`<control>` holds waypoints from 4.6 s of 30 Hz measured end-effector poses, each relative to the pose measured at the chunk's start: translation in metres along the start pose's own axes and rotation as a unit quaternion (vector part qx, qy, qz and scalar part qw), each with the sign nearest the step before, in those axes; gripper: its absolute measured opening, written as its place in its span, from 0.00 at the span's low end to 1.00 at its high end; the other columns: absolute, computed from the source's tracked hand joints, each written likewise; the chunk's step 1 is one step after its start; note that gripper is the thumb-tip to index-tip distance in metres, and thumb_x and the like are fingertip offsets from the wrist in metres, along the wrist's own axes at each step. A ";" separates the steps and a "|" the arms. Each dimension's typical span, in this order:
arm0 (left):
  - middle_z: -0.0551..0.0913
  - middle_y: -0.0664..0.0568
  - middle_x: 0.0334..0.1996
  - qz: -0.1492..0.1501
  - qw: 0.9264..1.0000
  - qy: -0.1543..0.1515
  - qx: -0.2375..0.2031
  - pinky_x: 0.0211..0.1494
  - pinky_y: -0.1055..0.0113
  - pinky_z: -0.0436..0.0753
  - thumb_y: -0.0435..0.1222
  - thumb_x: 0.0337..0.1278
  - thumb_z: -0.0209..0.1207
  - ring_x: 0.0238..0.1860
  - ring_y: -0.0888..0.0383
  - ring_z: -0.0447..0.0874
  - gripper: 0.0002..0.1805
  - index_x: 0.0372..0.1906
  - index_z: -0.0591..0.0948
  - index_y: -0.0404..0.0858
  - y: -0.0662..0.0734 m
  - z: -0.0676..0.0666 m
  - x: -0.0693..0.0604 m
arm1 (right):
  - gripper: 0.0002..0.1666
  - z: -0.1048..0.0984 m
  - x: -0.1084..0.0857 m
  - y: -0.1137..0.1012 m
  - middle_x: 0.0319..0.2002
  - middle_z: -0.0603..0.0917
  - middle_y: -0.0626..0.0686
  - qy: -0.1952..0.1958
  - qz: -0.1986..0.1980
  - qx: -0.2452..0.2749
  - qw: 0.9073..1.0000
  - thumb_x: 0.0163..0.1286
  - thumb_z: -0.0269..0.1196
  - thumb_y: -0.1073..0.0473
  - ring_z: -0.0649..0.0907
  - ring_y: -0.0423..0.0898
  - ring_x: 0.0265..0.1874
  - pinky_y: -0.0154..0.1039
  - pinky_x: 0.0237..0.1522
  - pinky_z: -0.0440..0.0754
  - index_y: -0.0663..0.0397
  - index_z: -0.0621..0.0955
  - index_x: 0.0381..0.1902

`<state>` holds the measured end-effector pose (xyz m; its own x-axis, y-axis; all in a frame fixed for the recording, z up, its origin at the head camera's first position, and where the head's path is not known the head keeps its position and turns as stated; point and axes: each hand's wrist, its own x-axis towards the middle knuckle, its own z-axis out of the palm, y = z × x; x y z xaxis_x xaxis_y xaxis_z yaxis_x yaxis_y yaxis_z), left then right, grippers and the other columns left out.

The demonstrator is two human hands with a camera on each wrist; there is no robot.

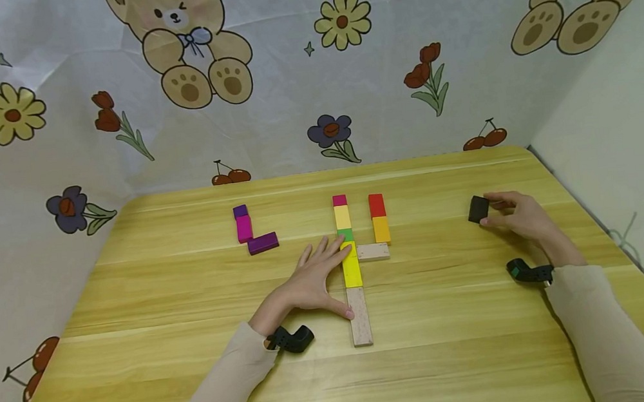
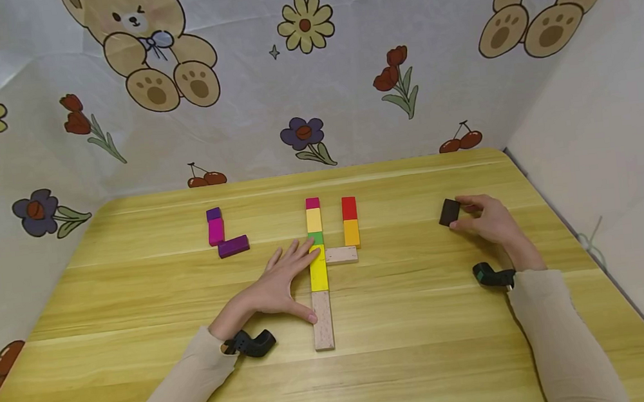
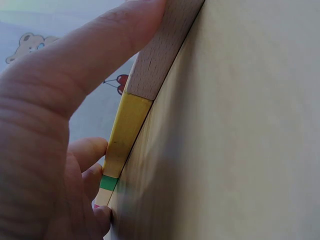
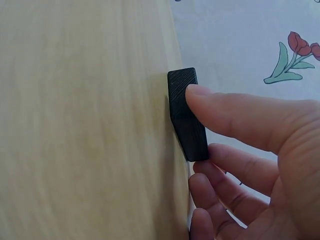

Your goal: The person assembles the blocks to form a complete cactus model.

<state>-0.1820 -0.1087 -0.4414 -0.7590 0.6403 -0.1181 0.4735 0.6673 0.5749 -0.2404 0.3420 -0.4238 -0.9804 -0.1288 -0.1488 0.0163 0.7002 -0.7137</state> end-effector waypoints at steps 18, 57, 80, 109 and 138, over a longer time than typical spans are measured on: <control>0.35 0.57 0.80 0.003 1.000 -0.001 0.004 0.77 0.47 0.28 0.62 0.30 0.75 0.79 0.48 0.27 0.69 0.79 0.49 0.49 0.000 -0.001 0.001 | 0.48 0.003 0.022 -0.033 0.64 0.72 0.67 0.029 -0.008 0.014 0.999 0.63 0.66 0.40 0.70 0.63 0.63 0.62 0.62 0.68 0.57 0.64 0.74; 0.35 0.60 0.80 0.000 1.000 0.000 0.000 0.78 0.47 0.29 0.63 0.30 0.75 0.79 0.50 0.28 0.68 0.79 0.50 0.51 0.000 -0.001 0.000 | 0.37 0.132 0.165 -0.200 0.59 0.78 0.65 -0.117 -0.071 0.022 0.990 0.59 0.71 0.64 0.77 0.58 0.58 0.50 0.62 0.76 0.62 0.73 0.66; 0.34 0.60 0.80 -0.004 1.000 0.001 0.002 0.78 0.49 0.28 0.63 0.29 0.75 0.79 0.51 0.27 0.69 0.79 0.49 0.52 0.001 0.000 0.000 | 0.37 0.135 0.169 -0.193 0.58 0.77 0.63 -0.145 -0.066 -0.024 0.987 0.61 0.69 0.66 0.75 0.56 0.54 0.48 0.62 0.76 0.62 0.70 0.68; 0.34 0.60 0.80 0.000 1.000 0.002 -0.005 0.78 0.49 0.27 0.62 0.30 0.75 0.79 0.51 0.26 0.68 0.79 0.49 0.51 -0.001 -0.002 -0.001 | 0.38 0.089 0.112 -0.169 0.72 0.64 0.64 -0.065 -0.158 -0.062 0.983 0.71 0.61 0.50 0.66 0.64 0.69 0.62 0.69 0.64 0.62 0.65 0.72; 0.34 0.60 0.80 -0.002 1.000 0.001 -0.002 0.78 0.49 0.27 0.63 0.31 0.74 0.79 0.51 0.26 0.68 0.79 0.48 0.52 -0.005 -0.003 -0.002 | 0.47 0.132 0.010 -0.114 0.79 0.44 0.59 -0.086 -0.209 -0.108 0.968 0.72 0.58 0.44 0.42 0.66 0.77 0.77 0.66 0.33 0.52 0.50 0.79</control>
<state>-0.1842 -0.1145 -0.4410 -0.7616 0.6372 -0.1178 0.4697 0.6681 0.5771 -0.2258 0.1686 -0.4339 -0.8451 -0.5346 -0.0034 -0.4343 0.6902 -0.5788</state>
